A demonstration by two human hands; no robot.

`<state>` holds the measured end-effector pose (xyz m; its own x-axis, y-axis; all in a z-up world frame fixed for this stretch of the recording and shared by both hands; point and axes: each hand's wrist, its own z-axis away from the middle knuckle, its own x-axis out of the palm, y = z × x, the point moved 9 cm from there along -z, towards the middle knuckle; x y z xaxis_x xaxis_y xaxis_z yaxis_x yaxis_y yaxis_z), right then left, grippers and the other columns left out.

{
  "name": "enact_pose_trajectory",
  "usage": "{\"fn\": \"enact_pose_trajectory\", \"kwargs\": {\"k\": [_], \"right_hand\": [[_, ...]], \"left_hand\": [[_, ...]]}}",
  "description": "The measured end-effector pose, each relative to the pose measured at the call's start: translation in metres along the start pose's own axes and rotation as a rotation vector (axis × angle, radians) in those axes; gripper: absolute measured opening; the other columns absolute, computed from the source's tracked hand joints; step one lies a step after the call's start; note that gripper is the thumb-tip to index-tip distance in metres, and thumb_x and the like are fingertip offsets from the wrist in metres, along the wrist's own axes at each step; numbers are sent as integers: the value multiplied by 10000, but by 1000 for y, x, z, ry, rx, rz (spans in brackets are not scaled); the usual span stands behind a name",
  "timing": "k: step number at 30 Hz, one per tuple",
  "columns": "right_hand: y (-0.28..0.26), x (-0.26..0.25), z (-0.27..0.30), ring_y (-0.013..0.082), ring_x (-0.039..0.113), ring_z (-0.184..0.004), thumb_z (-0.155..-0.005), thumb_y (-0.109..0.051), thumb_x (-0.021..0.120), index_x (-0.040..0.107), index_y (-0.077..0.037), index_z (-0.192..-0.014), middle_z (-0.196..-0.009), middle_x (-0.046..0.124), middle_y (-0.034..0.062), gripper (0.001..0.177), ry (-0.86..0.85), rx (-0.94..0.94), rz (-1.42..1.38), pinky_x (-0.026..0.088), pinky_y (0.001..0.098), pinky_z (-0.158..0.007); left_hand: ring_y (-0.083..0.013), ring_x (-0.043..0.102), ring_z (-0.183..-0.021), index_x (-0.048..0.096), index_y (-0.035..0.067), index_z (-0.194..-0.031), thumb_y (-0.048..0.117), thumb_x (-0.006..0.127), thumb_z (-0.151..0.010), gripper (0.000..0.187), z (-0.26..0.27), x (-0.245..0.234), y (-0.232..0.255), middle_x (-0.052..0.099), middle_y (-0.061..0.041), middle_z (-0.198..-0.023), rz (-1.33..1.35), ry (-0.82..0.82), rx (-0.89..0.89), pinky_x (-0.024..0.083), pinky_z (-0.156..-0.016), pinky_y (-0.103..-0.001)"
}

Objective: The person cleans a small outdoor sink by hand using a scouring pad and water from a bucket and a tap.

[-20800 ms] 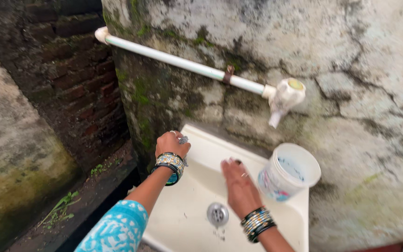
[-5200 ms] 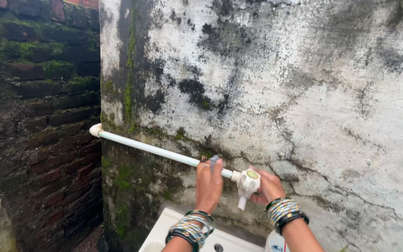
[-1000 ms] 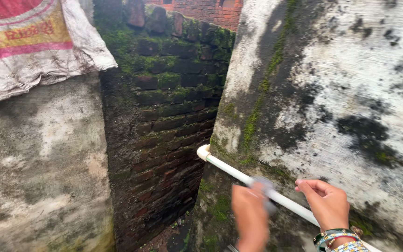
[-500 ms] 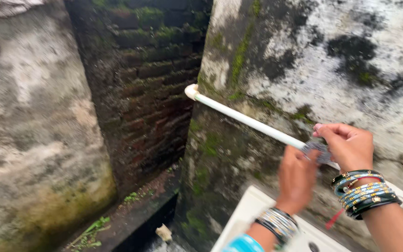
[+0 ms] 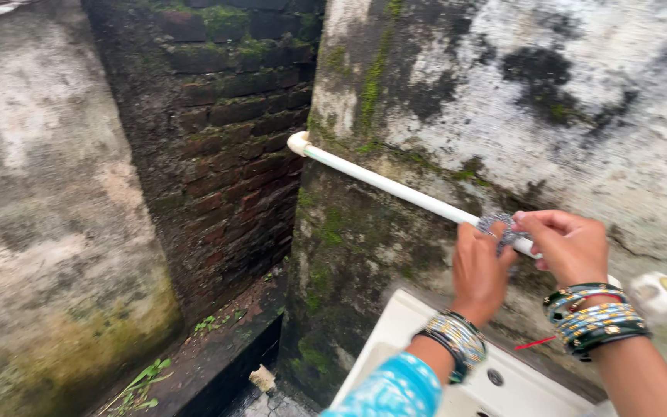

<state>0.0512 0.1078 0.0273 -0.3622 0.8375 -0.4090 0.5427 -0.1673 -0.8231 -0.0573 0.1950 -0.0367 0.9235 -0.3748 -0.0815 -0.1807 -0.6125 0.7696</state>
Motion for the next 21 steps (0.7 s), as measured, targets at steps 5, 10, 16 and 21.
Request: {"fn": "enact_pose_trajectory", "kwargs": {"k": [5,10,16,21], "right_hand": [[-42,-50,33,63,647,-740,-966,-245,762,794,-56,-1020,-892,760,12,199,288,-243,105,519,259,-640],[-68,-128,76,103,653,-902,-1047,-229,770,785,-13,-1044,-931,728,59,217,702,-643,382,554,270,-821],[44,-120,44,106,664,-807,-1014,-317,609,787,19,-911,-872,754,82,394,303,-192,-207,516,242,-772],[72,-109,45,180,616,-624,-1078,-366,484,610,0,-862,-736,635,94,444,350,-21,-524,508,318,-603]], "left_hand": [[-365,602,-980,735,83,-1178,67,747,-815,363,16,-14,33,543,-176,-1059,-1,-235,265,512,-828,-479],[-360,584,-1036,749,70,-1120,47,717,-809,313,-4,12,53,554,-165,-1108,-126,-206,369,525,-785,-473],[-407,603,-983,713,23,-1116,101,687,-909,223,18,89,49,586,-192,-1171,-238,-284,366,540,-762,-480],[-296,690,-879,721,77,-950,112,722,-729,224,41,77,-7,665,-123,-981,199,-179,-6,580,-751,-431]]}}
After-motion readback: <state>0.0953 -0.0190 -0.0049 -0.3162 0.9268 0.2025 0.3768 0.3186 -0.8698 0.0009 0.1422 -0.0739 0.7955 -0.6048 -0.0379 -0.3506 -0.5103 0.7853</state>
